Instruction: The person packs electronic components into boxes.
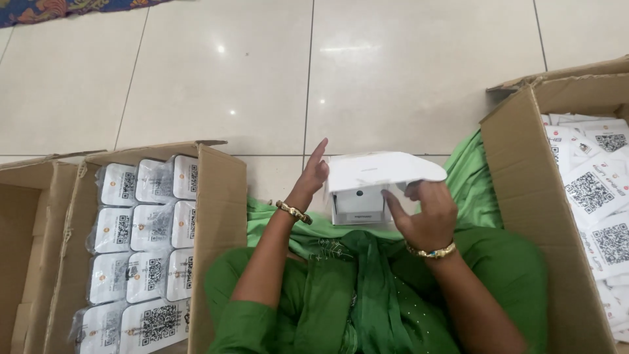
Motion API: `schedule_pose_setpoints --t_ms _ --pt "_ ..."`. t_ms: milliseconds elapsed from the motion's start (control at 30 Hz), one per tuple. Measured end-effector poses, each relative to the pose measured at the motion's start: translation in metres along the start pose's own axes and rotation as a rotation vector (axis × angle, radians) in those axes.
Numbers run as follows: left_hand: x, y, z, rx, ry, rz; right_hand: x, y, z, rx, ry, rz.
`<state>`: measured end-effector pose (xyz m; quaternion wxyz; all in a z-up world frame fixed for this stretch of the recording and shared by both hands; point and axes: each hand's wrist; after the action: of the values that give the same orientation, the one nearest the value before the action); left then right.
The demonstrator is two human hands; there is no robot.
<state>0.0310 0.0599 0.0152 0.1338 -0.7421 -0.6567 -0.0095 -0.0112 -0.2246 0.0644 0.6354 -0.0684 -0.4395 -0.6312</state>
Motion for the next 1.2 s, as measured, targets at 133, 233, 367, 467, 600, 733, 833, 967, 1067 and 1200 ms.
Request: schedule_pose_setpoints --t_ms 133,233,367,467,600,733,833,967,1067,1200 --pt "-0.002 -0.011 -0.019 0.136 0.038 0.141 0.021 0.021 0.009 0.110 -0.184 -0.455" --pt "0.002 -0.023 -0.021 -0.040 0.003 0.209 0.045 0.052 0.026 0.020 0.142 -0.377" --pt "-0.002 -0.032 -0.052 -0.069 0.104 0.332 0.010 0.036 -0.023 -0.431 0.539 0.027" --pt "-0.005 -0.034 -0.061 0.041 0.073 0.283 0.007 0.038 -0.019 -0.254 0.295 0.030" --pt "-0.003 -0.026 -0.057 0.031 0.015 0.220 0.008 0.044 -0.013 -0.221 0.299 0.047" --pt "-0.004 -0.019 -0.031 0.030 0.037 0.250 0.012 0.041 -0.007 -0.252 0.180 0.158" --pt "-0.011 -0.017 -0.013 0.072 0.058 0.268 0.003 0.021 -0.022 -0.053 0.048 0.301" --pt "-0.015 -0.014 0.002 -0.070 0.140 0.240 0.003 0.006 -0.020 -0.277 -0.096 0.639" --pt "-0.020 -0.012 -0.006 -0.121 0.615 0.127 0.009 0.008 -0.004 -0.237 -0.378 0.852" --pt "-0.031 -0.006 -0.019 0.329 1.117 0.370 -0.034 0.001 -0.036 -0.336 -0.432 1.022"
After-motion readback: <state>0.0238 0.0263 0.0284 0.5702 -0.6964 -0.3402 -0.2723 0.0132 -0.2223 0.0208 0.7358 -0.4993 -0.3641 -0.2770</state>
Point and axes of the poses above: each hand's wrist, its own y-axis towards the middle knuckle, its own x-axis out of the back of the hand, z = x × y, and after that the axes turned 5 degrees about y, right-handed
